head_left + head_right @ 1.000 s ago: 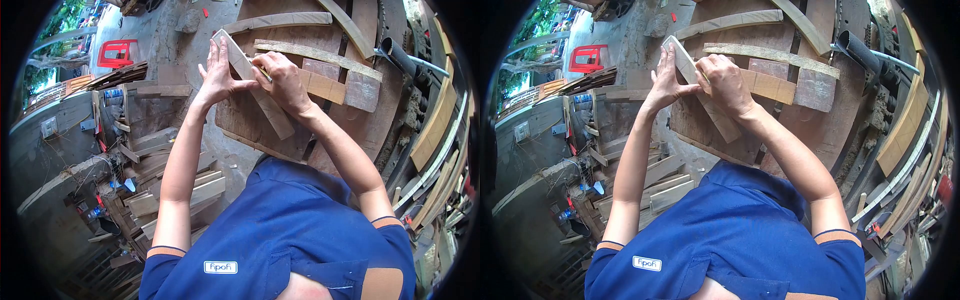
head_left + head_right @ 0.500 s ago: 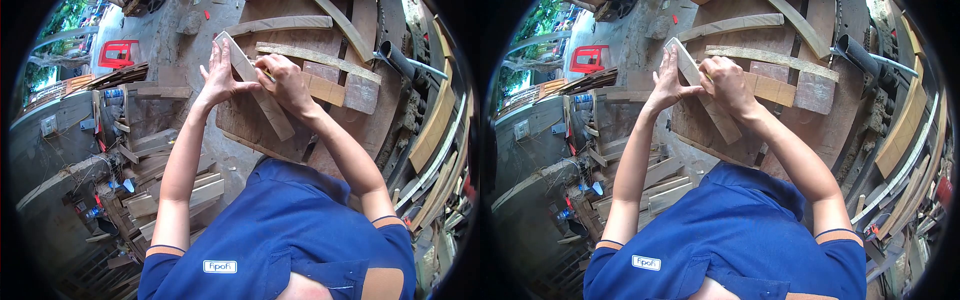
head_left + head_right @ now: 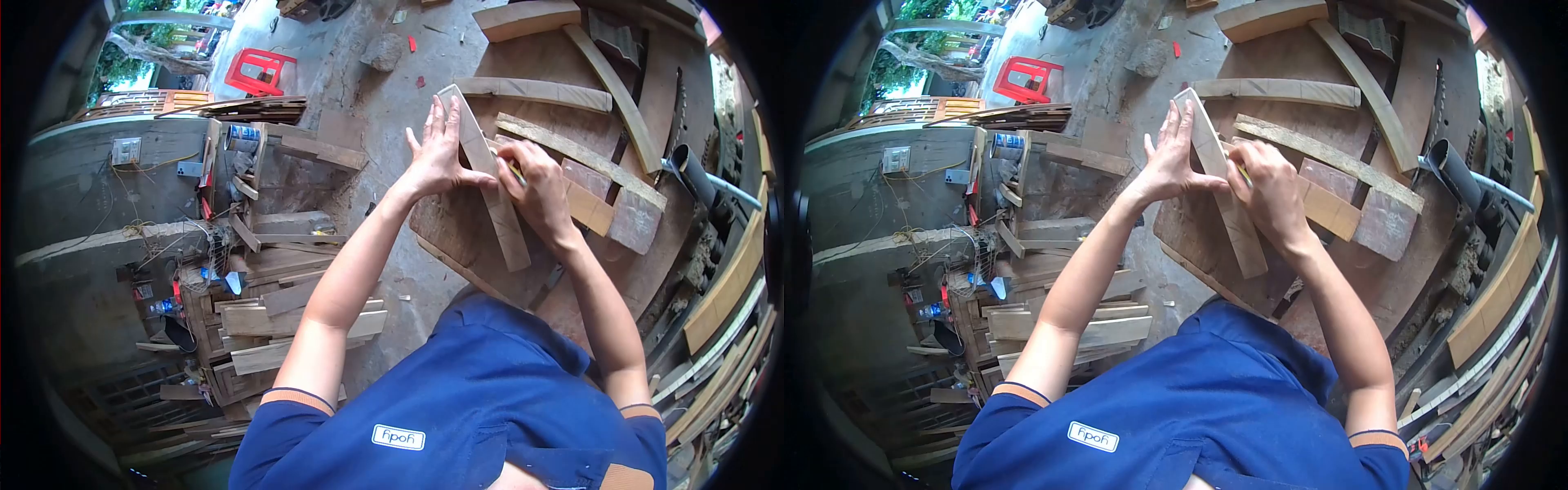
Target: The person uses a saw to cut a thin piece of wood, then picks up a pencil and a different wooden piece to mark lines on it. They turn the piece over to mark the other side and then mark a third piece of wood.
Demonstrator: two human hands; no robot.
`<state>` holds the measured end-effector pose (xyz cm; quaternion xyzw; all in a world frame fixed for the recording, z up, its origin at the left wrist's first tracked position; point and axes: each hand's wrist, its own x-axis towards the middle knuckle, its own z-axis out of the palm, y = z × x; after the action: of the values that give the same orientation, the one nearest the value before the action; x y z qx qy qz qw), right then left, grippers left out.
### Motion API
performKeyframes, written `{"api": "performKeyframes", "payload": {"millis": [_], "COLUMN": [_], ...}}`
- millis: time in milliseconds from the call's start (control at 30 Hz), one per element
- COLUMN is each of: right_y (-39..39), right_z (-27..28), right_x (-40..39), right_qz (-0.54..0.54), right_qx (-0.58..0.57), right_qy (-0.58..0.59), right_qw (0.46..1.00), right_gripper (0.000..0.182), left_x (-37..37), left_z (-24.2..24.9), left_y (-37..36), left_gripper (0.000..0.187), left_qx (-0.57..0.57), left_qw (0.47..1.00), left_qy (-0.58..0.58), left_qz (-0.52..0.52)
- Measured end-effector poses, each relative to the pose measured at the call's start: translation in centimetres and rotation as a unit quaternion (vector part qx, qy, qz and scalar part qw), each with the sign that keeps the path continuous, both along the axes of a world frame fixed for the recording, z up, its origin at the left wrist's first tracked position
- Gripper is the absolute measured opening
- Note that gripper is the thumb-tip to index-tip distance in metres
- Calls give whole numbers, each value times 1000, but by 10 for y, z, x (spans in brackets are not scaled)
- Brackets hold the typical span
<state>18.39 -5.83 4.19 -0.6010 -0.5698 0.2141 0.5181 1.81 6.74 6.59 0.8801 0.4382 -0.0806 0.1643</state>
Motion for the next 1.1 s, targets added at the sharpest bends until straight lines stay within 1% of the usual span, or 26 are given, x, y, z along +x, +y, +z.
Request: {"api": "performKeyframes", "payload": {"millis": [100, 167, 200, 267, 367, 433, 500, 567, 600, 633, 700, 767, 833, 867, 900, 967, 1000, 1033, 1100], "right_y": [-18, -25, -20, -2, 9, -4, -31, -57, -66, -74, -85, -87, -89, -90, -92, -95, -95, -95, -95], "right_z": [4, 4, 3, -2, -3, -2, 5, 8, 7, 7, 10, 9, 11, 4, 5, 9, 7, 7, 5], "right_x": [1, 1, 1, -1, -4, -3, 2, 5, 6, 7, 7, 4, 2, 0, -4, -17, -22, -28, -37], "right_qz": [8, 3, 1, -9, -26, -17, -1, 42, 46, 43, 15, -6, -2, 14, 12, -15, -4, 2, -7], "right_qx": [-15, -21, -32, -3, -3, 14, -8, -74, -82, -83, -67, -57, -83, -87, -87, -97, -99, -109, -118], "right_qy": [-8, 11, 11, 5, -5, -20, -29, -49, -38, -39, 19, 22, -8, -30, -30, -93, -134, -149, -163], "right_qw": [1000, 1000, 999, 1000, 1000, 1000, 1000, 995, 995, 995, 997, 998, 997, 996, 996, 991, 986, 983, 979], "right_gripper": [12, 12, 13, 15, 15, 15, 13, 11, 11, 11, 12, 15, 17, 32, 32, 50, 68, 68, 62], "left_x": [0, -2, -2, -1, 1, 0, 0, -1, 0, 1, 1, 0, 1, 1, 1, 1, 1, 1, -1], "left_z": [-1, -1, -1, -2, -1, -2, 0, 0, 0, 0, 2, 0, -1, -1, -1, 0, -1, -2, -3], "left_y": [0, -1, 0, 1, 1, 2, 0, -1, -1, -1, -1, 0, 1, 1, 1, 1, 1, 1, 0], "left_gripper": [164, 164, 163, 162, 160, 159, 159, 160, 160, 160, 161, 161, 161, 161, 161, 161, 161, 161, 156], "left_qx": [2, -5, 3, 10, 5, 5, 4, 5, 10, 9, 2, 4, 7, 5, 4, 2, 1, 1, 23], "left_qw": [1000, 1000, 1000, 1000, 1000, 1000, 1000, 1000, 1000, 999, 1000, 1000, 1000, 1000, 1000, 1000, 1000, 1000, 999], "left_qy": [-5, -8, -8, -9, -16, -30, -27, -28, -29, -30, -29, -26, -26, -23, -20, -19, -18, -19, -21], "left_qz": [2, 0, -3, -8, 1, -6, -3, -3, -6, -9, -4, -5, -8, -6, -2, -2, -1, -1, -7]}}
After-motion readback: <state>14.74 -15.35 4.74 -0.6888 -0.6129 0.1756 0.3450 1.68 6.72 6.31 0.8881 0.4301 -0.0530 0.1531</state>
